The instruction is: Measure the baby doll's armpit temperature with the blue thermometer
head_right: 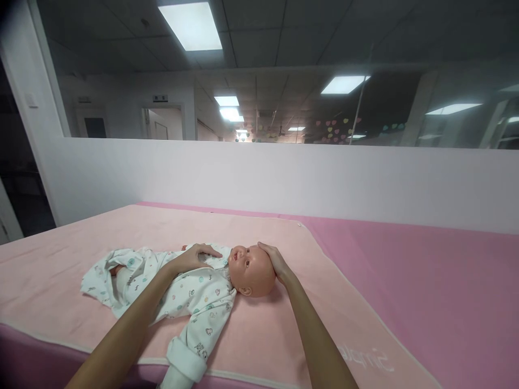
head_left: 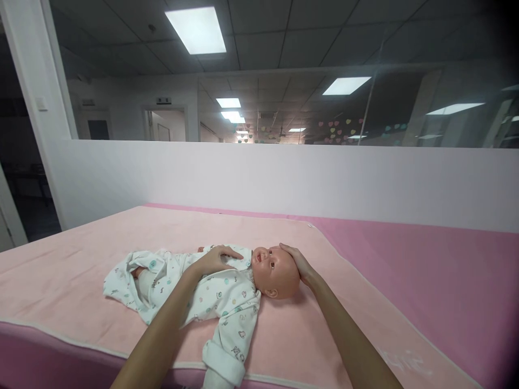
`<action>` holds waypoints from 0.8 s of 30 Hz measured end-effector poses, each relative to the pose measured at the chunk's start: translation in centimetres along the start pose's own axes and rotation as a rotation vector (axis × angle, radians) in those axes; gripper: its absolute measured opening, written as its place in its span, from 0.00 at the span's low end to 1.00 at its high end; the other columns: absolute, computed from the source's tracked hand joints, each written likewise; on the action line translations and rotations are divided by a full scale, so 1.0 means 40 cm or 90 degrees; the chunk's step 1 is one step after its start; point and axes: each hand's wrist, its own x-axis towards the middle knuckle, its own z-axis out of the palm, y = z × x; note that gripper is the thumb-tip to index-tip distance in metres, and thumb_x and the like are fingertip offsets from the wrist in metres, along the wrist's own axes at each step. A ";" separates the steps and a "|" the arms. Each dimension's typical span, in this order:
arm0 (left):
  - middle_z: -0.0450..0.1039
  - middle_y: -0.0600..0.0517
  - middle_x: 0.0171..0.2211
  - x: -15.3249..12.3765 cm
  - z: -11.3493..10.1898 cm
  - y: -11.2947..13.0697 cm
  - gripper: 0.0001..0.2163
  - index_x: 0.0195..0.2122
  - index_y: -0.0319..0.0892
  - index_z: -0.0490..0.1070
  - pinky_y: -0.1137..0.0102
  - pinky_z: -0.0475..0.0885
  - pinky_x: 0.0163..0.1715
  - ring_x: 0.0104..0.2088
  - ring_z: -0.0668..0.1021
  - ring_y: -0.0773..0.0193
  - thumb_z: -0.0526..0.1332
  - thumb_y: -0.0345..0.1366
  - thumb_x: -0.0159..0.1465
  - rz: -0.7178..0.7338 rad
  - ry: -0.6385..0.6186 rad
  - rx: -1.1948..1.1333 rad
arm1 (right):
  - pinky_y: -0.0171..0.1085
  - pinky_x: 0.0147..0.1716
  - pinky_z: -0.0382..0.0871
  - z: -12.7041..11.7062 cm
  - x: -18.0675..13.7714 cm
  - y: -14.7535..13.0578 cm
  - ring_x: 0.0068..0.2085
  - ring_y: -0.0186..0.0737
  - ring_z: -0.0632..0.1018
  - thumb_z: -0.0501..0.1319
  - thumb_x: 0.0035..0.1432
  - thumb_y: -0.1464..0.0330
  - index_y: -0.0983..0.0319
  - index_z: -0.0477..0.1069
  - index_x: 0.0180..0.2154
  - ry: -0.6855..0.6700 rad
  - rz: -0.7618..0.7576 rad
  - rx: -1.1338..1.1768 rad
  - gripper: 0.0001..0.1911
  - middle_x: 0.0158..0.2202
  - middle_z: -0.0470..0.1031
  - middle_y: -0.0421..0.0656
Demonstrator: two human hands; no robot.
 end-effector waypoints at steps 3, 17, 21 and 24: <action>0.76 0.49 0.37 0.004 0.009 0.001 0.16 0.37 0.44 0.77 0.70 0.68 0.41 0.41 0.74 0.58 0.64 0.42 0.47 0.001 0.009 0.005 | 0.40 0.45 0.65 0.002 0.000 -0.001 0.41 0.44 0.76 0.55 0.52 0.53 0.65 0.75 0.38 -0.008 -0.013 -0.011 0.23 0.37 0.77 0.45; 0.76 0.45 0.38 0.043 -0.016 -0.092 0.21 0.37 0.35 0.75 0.68 0.68 0.41 0.41 0.75 0.57 0.63 0.47 0.49 -0.174 0.300 -0.386 | 0.36 0.37 0.64 0.201 0.044 -0.132 0.34 0.40 0.75 0.56 0.52 0.69 0.58 0.75 0.28 -0.013 -0.204 -0.883 0.09 0.30 0.77 0.45; 0.76 0.46 0.37 0.043 -0.014 -0.086 0.21 0.35 0.35 0.75 0.69 0.67 0.40 0.39 0.75 0.58 0.65 0.47 0.47 -0.162 0.313 -0.412 | 0.38 0.37 0.64 0.301 0.095 -0.123 0.38 0.47 0.76 0.59 0.49 0.74 0.67 0.74 0.33 -0.021 -0.150 -0.992 0.08 0.34 0.76 0.53; 0.76 0.46 0.36 0.042 -0.014 -0.076 0.21 0.35 0.35 0.75 0.69 0.67 0.39 0.37 0.75 0.59 0.65 0.47 0.46 -0.152 0.308 -0.421 | 0.36 0.34 0.64 0.322 0.112 -0.119 0.37 0.46 0.76 0.57 0.48 0.78 0.68 0.74 0.33 -0.028 -0.134 -1.037 0.09 0.35 0.76 0.54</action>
